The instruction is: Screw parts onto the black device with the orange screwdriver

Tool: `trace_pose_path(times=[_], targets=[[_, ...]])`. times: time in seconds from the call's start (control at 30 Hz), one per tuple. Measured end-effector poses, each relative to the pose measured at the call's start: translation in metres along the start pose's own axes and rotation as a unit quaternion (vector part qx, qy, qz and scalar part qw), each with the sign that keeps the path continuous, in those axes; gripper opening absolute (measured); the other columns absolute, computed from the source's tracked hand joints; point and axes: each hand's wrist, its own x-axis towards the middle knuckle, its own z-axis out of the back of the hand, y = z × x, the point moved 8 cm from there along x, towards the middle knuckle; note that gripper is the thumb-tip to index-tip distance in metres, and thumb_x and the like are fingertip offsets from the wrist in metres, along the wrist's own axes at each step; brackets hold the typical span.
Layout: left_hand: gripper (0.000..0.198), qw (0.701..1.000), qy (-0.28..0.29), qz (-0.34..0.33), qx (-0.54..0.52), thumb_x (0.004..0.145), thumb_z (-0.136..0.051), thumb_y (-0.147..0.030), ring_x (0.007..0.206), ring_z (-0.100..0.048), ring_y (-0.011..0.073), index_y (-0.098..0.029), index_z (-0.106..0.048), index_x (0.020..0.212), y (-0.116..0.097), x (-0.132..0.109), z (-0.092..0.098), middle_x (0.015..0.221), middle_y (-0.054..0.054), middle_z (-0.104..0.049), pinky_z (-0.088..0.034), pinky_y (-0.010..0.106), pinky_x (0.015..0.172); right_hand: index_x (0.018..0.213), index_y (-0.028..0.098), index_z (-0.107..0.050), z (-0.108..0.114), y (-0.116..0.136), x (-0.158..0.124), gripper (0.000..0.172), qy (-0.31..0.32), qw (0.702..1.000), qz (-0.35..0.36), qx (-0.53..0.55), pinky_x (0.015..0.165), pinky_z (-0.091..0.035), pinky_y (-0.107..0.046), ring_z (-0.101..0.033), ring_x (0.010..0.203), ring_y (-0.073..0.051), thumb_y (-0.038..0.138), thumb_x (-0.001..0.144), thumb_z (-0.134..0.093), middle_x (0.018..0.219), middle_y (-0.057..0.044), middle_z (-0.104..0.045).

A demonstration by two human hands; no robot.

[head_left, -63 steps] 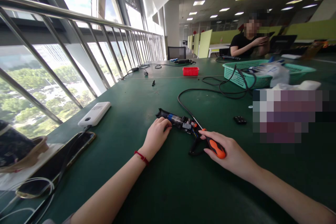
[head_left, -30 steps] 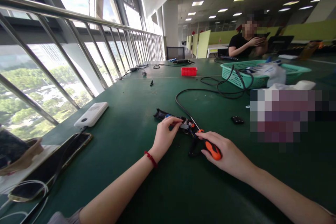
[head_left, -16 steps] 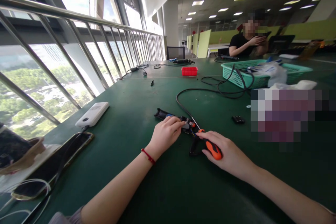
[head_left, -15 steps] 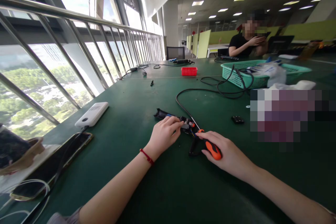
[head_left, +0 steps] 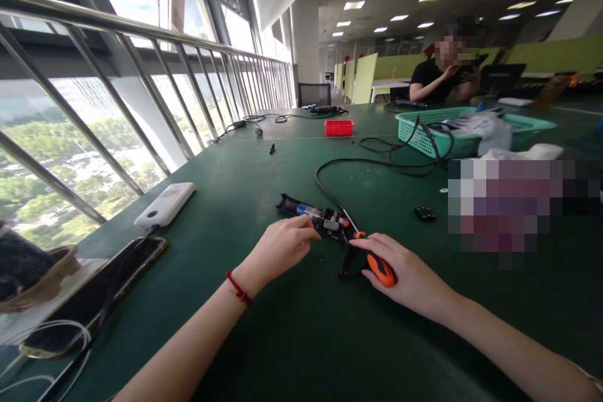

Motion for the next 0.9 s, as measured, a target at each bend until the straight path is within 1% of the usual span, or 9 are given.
trace_pose_path(times=[0.13, 0.27, 0.33, 0.47, 0.6, 0.67, 0.77, 0.83, 0.9], targets=[[0.026, 0.994, 0.059, -0.055, -0.078, 0.081, -0.053, -0.016, 0.084, -0.059, 0.0136, -0.025, -0.066, 0.101, -0.015, -0.008, -0.007, 0.095, 0.001, -0.062, -0.044, 0.021, 0.073, 0.125, 0.031, -0.046, -0.002, -0.001, 0.000, 0.048, 0.005, 1.000, 0.000, -0.017, 0.091, -0.050, -0.038, -0.058, 0.103, -0.020, 0.026, 0.079, -0.055, 0.116, -0.005, -0.054], [0.021, 0.991, 0.082, -0.079, -0.074, 0.086, -0.050, -0.017, 0.083, -0.058, 0.0135, -0.021, -0.068, 0.095, -0.023, -0.008, -0.014, 0.094, 0.003, -0.062, -0.044, 0.022, 0.073, 0.126, 0.031, -0.045, -0.005, -0.002, 0.000, 0.048, 0.009, 1.000, 0.002, -0.023, 0.092, -0.049, -0.039, -0.058, 0.104, -0.019, 0.026, 0.079, -0.055, 0.117, -0.004, -0.053], [0.022, 0.992, 0.077, -0.077, -0.069, 0.087, -0.048, -0.017, 0.080, -0.059, 0.0134, -0.020, -0.069, 0.092, -0.022, -0.007, -0.016, 0.094, 0.004, -0.062, -0.044, 0.022, 0.071, 0.126, 0.031, -0.046, -0.005, -0.002, 0.000, 0.048, 0.006, 1.000, 0.004, -0.024, 0.092, -0.049, -0.039, -0.058, 0.104, -0.020, 0.026, 0.079, -0.055, 0.117, -0.004, -0.053], [0.018, 0.992, 0.047, -0.049, -0.109, 0.086, -0.050, -0.019, 0.080, -0.059, 0.0133, -0.020, -0.068, 0.088, -0.015, -0.005, -0.017, 0.091, 0.003, -0.063, -0.045, 0.021, 0.071, 0.125, 0.031, -0.046, -0.004, -0.001, 0.000, 0.047, 0.002, 1.000, 0.008, -0.022, 0.090, -0.051, -0.039, -0.058, 0.103, -0.020, 0.026, 0.079, -0.055, 0.116, -0.004, -0.054], [0.015, 0.984, -0.012, -0.015, -0.177, 0.086, -0.050, -0.019, 0.083, -0.059, 0.0144, -0.020, -0.065, 0.087, -0.014, -0.001, -0.022, 0.089, 0.003, -0.063, -0.047, 0.024, 0.076, 0.125, 0.031, -0.046, -0.003, 0.001, 0.000, 0.047, 0.001, 1.000, 0.008, -0.019, 0.087, -0.052, -0.038, -0.059, 0.101, -0.019, 0.025, 0.079, -0.055, 0.114, -0.004, -0.054], [0.013, 0.962, -0.072, 0.048, -0.260, 0.086, -0.052, -0.020, 0.081, -0.061, 0.0142, -0.019, -0.064, 0.087, -0.008, 0.003, -0.024, 0.089, 0.003, -0.065, -0.048, 0.024, 0.076, 0.125, 0.030, -0.046, -0.004, 0.000, 0.000, 0.047, 0.002, 1.000, 0.007, -0.023, 0.088, -0.052, -0.038, -0.058, 0.101, -0.019, 0.025, 0.079, -0.054, 0.115, -0.005, -0.053], [0.011, 0.898, -0.150, 0.169, -0.378, 0.083, -0.055, -0.019, 0.078, -0.064, 0.0150, -0.016, -0.065, 0.084, 0.005, 0.006, -0.033, 0.086, 0.003, -0.069, -0.051, 0.024, 0.072, 0.125, 0.029, -0.046, -0.005, 0.000, -0.001, 0.046, 0.011, 1.000, 0.003, -0.026, 0.088, -0.051, -0.037, -0.057, 0.101, -0.019, 0.025, 0.080, -0.053, 0.115, -0.005, -0.052], [0.011, 0.871, -0.163, 0.211, -0.413, 0.081, -0.056, -0.018, 0.077, -0.065, 0.0157, -0.016, -0.066, 0.083, 0.009, 0.007, -0.041, 0.084, 0.003, -0.070, -0.053, 0.025, 0.071, 0.124, 0.029, -0.046, -0.006, 0.000, 0.000, 0.045, 0.017, 1.000, 0.001, -0.024, 0.088, -0.051, -0.036, -0.057, 0.101, -0.019, 0.025, 0.080, -0.053, 0.115, -0.005, -0.051], [0.011, 0.861, -0.161, 0.222, -0.428, 0.080, -0.058, -0.017, 0.077, -0.066, 0.0161, -0.016, -0.067, 0.083, 0.010, 0.008, -0.044, 0.084, 0.003, -0.070, -0.054, 0.026, 0.073, 0.124, 0.029, -0.047, -0.005, 0.000, 0.000, 0.045, 0.017, 1.000, 0.002, -0.023, 0.088, -0.051, -0.037, -0.057, 0.101, -0.019, 0.024, 0.080, -0.053, 0.114, -0.005, -0.051]])
